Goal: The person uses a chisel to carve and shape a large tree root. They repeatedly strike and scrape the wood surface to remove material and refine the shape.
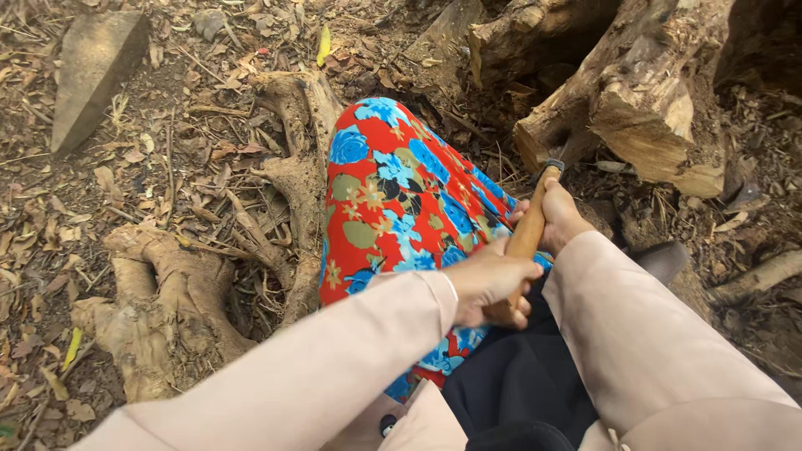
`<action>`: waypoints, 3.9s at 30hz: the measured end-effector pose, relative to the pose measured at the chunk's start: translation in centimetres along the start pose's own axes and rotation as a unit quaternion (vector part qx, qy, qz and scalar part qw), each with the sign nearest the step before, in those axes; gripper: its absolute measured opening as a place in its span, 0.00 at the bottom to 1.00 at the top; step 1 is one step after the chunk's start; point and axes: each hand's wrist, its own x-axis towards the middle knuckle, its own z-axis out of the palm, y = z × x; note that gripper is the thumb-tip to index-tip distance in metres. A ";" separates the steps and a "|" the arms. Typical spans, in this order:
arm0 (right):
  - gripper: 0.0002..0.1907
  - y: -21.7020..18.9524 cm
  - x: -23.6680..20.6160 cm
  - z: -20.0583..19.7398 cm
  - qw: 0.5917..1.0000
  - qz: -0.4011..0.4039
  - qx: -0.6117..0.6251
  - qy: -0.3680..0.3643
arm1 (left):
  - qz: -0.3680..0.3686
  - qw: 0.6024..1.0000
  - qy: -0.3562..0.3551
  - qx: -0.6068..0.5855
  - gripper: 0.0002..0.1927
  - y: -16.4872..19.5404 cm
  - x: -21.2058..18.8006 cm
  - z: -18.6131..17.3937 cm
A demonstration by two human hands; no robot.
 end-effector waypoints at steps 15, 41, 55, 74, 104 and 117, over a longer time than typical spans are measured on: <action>0.26 3.9 -7.0 6.7 0.997 -0.057 0.041 -0.044 | 0.051 0.993 0.068 0.081 0.31 0.8 -11.1 -1.7; 0.34 2.1 -4.8 3.1 0.949 0.020 0.229 -0.215 | 0.230 0.757 0.193 0.580 0.47 -0.8 -4.7 -1.0; 0.34 1.7 -4.3 1.3 0.971 0.022 0.170 -0.166 | 0.251 0.757 0.206 0.567 0.49 -2.6 -2.4 -0.3; 0.25 4.2 -5.0 4.3 0.997 0.018 0.075 -0.002 | 0.006 0.972 0.074 0.224 0.25 2.6 -8.7 -0.5; 0.32 4.3 -0.1 8.7 0.990 0.038 0.134 0.008 | -0.033 0.925 0.059 0.374 0.20 8.9 -6.8 -5.5; 0.23 4.2 -1.4 7.6 0.983 0.007 0.183 0.002 | -0.048 0.972 0.009 0.230 0.20 8.1 -6.0 -5.1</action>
